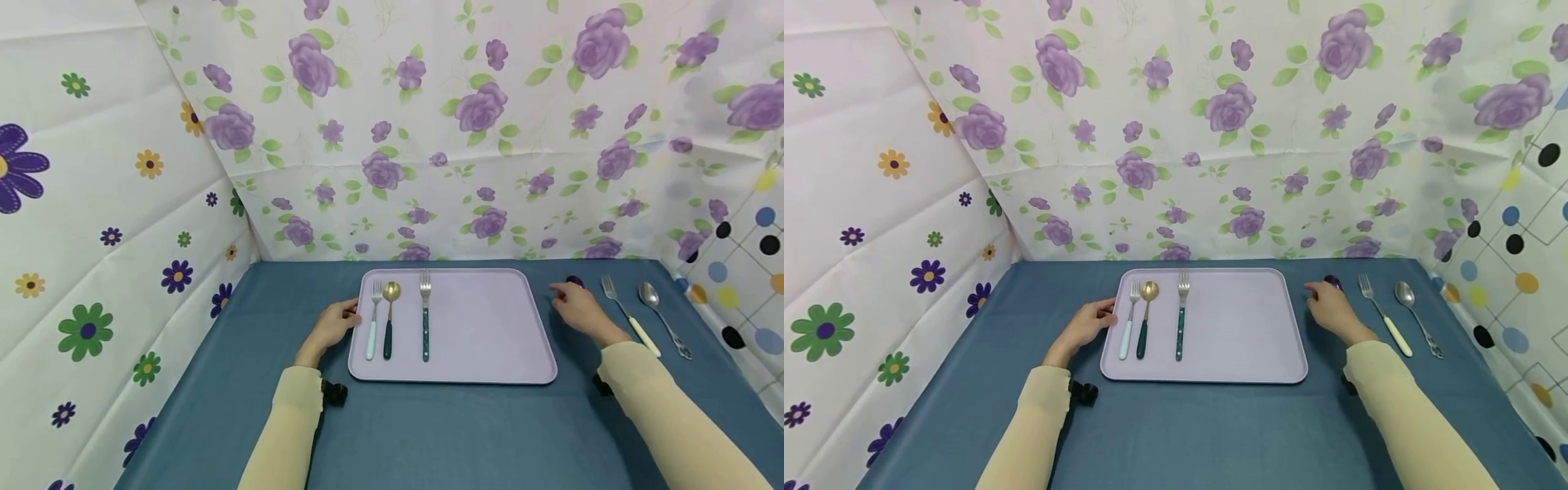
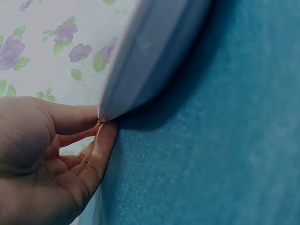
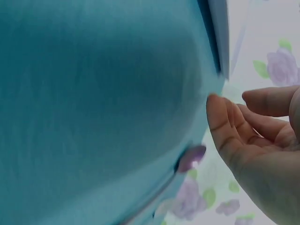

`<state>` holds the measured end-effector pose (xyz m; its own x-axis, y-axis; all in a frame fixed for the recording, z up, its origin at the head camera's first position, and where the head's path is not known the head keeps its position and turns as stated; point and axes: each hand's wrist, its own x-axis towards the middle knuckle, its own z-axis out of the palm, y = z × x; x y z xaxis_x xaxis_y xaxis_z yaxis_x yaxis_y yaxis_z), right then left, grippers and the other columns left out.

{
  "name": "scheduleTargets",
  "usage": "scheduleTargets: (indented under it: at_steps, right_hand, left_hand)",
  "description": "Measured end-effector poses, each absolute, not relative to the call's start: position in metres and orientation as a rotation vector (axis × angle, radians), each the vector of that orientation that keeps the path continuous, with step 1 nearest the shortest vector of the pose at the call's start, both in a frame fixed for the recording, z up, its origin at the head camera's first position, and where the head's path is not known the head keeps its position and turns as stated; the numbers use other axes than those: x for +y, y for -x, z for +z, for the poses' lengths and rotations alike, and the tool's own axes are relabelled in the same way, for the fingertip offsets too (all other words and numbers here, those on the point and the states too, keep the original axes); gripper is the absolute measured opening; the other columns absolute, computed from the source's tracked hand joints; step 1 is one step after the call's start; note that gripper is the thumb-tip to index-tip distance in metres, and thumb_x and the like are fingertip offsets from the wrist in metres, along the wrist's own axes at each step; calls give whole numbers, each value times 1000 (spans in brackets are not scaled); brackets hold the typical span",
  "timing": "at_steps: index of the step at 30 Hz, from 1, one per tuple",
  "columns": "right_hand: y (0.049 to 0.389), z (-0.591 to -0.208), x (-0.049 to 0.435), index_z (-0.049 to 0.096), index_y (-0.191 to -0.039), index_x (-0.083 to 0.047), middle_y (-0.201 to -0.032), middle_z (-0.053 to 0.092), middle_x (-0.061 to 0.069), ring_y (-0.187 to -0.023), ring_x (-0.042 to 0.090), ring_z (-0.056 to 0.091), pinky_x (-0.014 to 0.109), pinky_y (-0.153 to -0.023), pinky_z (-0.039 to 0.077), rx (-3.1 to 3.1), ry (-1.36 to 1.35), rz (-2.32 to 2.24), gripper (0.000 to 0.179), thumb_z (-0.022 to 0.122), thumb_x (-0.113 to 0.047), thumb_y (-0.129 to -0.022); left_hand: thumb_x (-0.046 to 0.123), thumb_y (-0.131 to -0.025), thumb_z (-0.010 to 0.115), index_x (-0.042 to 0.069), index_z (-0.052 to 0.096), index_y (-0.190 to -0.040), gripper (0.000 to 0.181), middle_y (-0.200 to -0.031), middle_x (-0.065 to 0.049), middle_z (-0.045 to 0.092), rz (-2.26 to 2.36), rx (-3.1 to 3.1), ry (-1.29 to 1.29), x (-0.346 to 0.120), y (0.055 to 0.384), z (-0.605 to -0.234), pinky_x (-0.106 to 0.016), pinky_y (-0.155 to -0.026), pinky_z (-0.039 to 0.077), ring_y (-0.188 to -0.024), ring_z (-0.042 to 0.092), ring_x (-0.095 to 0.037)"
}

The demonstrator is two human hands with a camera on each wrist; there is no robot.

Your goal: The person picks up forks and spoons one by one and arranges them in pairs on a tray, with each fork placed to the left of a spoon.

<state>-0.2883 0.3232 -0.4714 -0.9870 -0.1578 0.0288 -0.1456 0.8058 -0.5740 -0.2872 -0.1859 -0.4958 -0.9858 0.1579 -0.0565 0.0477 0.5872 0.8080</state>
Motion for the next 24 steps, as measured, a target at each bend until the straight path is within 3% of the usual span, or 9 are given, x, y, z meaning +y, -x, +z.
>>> scheduleTargets:
  at_steps: [5, 13, 24]
  right_hand:
    - [289, -461, 343, 54, -136, 19, -111, 60, 34, -84, 34, 57, 46, -71, 45, 3048, 203, -851, 40, 46, 3, -100]
    - [288, -466, 368, 58, -128, 20, -123, 53, 45, -116, 60, 50, 69, -94, 41, 3138, 136, -769, 40, 42, 4, -96]
    - [291, -479, 383, 58, -126, 22, -136, 41, 52, -129, 68, 36, 73, -106, 32, 3138, 122, -599, 38, 49, 5, -94]
  left_hand:
    - [5, -103, 60, -6, 49, -152, 51, -125, -19, 64, 1369, 2682, -175, -186, 287, -495, -46, -97, 51, -108, 61, -29]
    - [5, -103, 60, -7, 47, -152, 52, -126, -20, 64, 1376, 2671, -185, -186, 287, -495, -47, -98, 51, -110, 61, -30]
    - [6, -103, 61, -3, 48, -153, 52, -126, -18, 63, 1383, 2669, -154, -184, 285, -494, -47, -98, 51, -111, 60, -29]
